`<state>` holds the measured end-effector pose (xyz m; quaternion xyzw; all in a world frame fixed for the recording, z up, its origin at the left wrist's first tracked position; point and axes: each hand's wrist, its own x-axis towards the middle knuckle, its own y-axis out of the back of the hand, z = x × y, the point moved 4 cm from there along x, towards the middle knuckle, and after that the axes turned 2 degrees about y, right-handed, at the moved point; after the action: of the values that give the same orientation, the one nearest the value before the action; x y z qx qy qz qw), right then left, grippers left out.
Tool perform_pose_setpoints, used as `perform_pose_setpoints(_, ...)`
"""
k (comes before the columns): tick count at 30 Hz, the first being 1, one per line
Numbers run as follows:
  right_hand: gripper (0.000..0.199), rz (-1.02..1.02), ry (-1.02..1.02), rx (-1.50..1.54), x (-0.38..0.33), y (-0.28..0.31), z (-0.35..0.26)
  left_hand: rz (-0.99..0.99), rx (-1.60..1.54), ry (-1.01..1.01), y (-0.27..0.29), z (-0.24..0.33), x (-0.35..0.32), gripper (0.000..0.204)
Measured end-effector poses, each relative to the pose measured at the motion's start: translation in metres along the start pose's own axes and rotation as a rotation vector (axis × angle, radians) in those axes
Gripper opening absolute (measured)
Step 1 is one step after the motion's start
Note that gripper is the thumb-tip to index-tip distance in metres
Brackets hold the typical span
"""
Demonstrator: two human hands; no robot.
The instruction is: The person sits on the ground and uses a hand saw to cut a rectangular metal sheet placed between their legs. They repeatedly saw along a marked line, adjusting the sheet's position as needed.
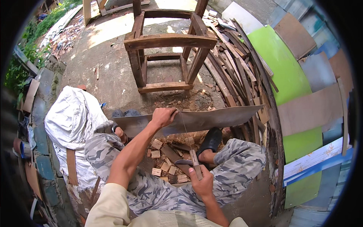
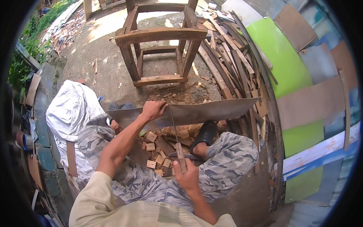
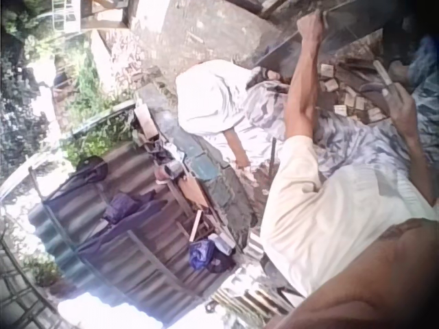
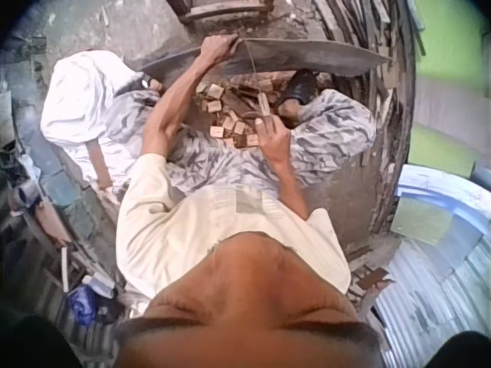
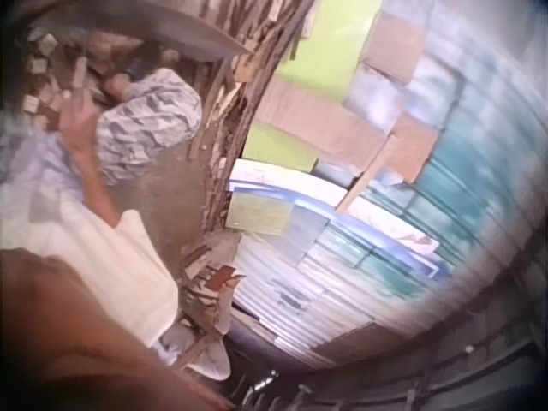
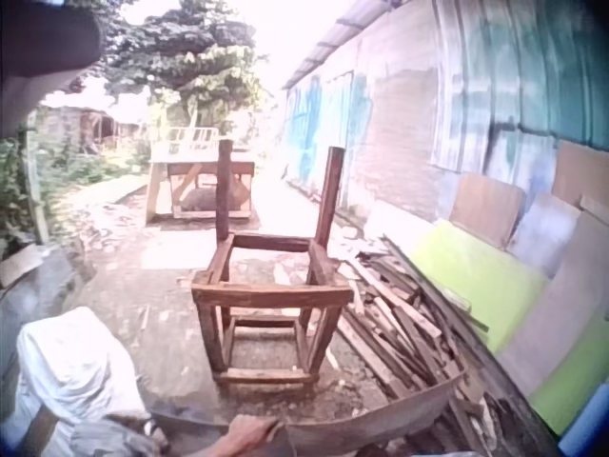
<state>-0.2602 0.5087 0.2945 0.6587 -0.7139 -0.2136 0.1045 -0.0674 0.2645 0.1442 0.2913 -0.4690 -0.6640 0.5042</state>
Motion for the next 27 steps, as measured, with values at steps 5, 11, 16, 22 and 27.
perform_pose_setpoints(5,0.029,0.006,-0.020,0.011,0.004,-0.008,0.014,0.021,-0.062,0.046,-0.016,-0.003,-0.008,0.030)
perform_pose_setpoints(11,0.031,0.007,-0.070,-0.015,0.025,-0.021,0.040,0.067,-0.117,0.103,-0.033,-0.016,-0.004,0.029)
perform_pose_setpoints(16,0.032,0.037,-0.023,0.001,0.031,-0.037,0.034,0.133,-0.106,0.087,-0.043,-0.021,0.008,0.025)
perform_pose_setpoints(22,0.031,0.030,0.047,-0.092,0.051,-0.034,0.017,0.092,-0.132,0.165,-0.046,-0.020,0.020,0.023)
perform_pose_setpoints(27,0.031,0.045,0.061,-0.105,0.049,-0.039,0.033,0.066,-0.156,0.174,-0.044,-0.027,0.021,0.023)
